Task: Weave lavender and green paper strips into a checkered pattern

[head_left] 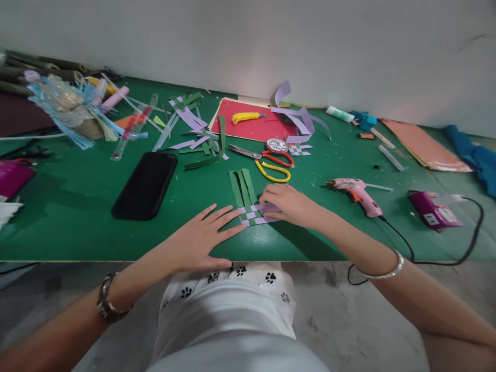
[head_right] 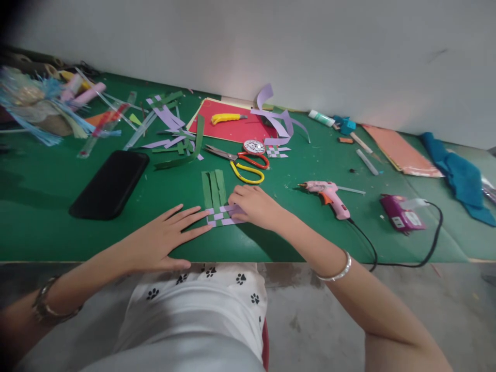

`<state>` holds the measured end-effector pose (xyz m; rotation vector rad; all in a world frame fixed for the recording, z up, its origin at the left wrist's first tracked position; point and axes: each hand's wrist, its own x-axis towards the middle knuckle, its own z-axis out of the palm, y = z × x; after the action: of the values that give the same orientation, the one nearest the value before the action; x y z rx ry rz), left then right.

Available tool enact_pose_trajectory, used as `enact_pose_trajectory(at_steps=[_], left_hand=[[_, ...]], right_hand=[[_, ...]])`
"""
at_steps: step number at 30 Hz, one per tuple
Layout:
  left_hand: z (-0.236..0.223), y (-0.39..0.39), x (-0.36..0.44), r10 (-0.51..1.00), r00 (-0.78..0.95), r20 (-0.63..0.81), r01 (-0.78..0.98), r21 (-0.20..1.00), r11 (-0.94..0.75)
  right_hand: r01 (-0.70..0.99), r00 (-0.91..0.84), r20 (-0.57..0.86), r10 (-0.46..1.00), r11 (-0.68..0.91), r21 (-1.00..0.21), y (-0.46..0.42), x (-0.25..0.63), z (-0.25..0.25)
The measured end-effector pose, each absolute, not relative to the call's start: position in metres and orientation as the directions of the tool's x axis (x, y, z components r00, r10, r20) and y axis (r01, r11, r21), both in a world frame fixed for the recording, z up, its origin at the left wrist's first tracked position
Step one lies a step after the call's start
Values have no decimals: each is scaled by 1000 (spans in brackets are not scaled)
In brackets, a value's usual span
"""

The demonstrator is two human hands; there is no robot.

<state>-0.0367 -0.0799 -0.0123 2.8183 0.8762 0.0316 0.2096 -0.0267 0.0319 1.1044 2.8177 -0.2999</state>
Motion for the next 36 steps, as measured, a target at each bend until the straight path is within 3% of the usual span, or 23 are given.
enact_pose_trajectory(at_steps=[19, 28, 36], left_hand=[[-11, -79, -36, 557, 827, -78, 560, 205, -802], [-8, -79, -34, 564, 815, -135, 580, 197, -790], [-11, -79, -35, 562, 822, -89, 567, 201, -799]], right_hand=[[480, -872, -84, 483, 876, 56, -17, 205, 23], [361, -930, -65, 362, 932, 21, -4, 206, 16], [402, -916, -37, 400, 908, -116, -6, 207, 16]])
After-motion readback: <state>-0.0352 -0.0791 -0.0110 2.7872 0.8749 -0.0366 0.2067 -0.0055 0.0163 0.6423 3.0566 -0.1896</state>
